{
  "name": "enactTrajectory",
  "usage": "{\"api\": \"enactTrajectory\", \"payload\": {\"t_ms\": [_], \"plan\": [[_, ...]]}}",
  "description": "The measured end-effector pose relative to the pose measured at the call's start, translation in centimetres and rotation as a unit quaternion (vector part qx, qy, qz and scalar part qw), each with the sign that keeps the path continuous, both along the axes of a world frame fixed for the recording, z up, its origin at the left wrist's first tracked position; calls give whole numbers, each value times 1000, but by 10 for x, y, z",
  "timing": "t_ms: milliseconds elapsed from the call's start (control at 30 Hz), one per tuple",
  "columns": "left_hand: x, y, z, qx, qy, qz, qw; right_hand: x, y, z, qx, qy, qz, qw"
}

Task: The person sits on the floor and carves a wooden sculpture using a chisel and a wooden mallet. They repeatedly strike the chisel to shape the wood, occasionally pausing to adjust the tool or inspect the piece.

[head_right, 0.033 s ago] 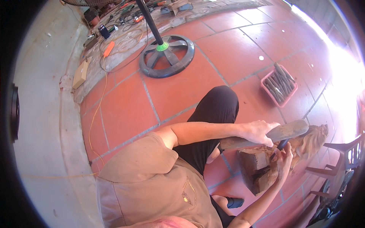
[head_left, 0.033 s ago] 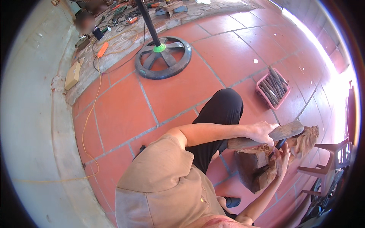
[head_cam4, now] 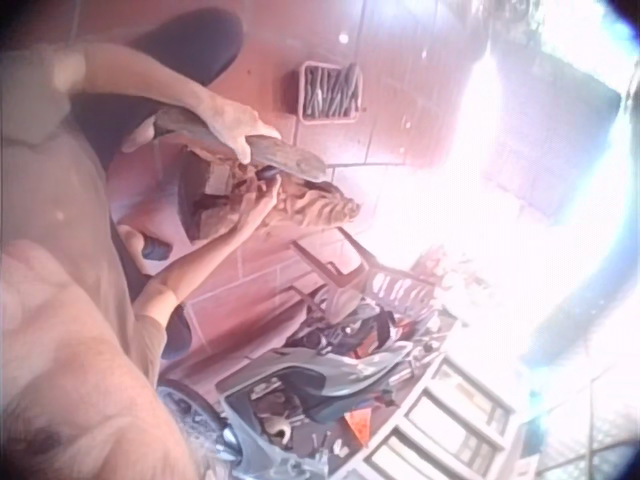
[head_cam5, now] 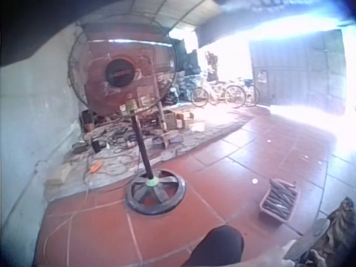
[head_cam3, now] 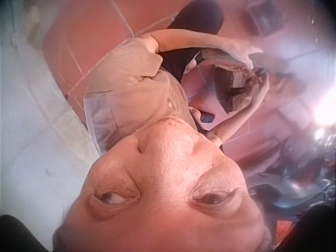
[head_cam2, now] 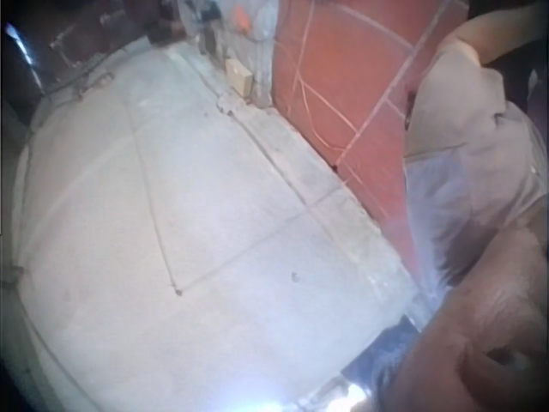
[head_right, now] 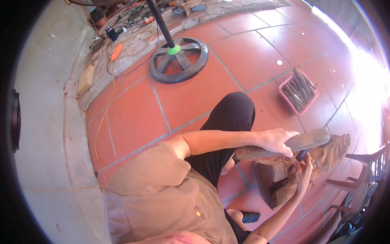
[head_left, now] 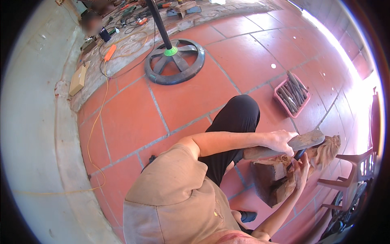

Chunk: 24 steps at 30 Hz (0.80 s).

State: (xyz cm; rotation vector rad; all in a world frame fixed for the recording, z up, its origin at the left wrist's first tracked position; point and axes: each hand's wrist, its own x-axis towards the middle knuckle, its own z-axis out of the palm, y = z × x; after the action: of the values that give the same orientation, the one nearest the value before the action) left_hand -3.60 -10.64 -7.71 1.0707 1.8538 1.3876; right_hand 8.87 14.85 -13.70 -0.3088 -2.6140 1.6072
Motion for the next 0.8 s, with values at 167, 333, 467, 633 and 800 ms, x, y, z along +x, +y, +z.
{"api": "enactTrajectory", "payload": {"t_ms": [167,333,467,633,800], "plan": [[-7,7,-9,146,6,120,982,-7,-3,1,25,3,4,1000],[-6,-1,-6,-66,-1,18,998,-9,-1,-5,-17,26,32,999],[-14,-8,-6,39,-5,18,999,-6,-6,2,-9,5,13,1000],[-12,9,-16,132,-22,171,976,-10,-5,5,37,-14,15,999],[-10,-1,-18,38,2,41,998,-5,-2,-1,7,-7,-10,1000]]}}
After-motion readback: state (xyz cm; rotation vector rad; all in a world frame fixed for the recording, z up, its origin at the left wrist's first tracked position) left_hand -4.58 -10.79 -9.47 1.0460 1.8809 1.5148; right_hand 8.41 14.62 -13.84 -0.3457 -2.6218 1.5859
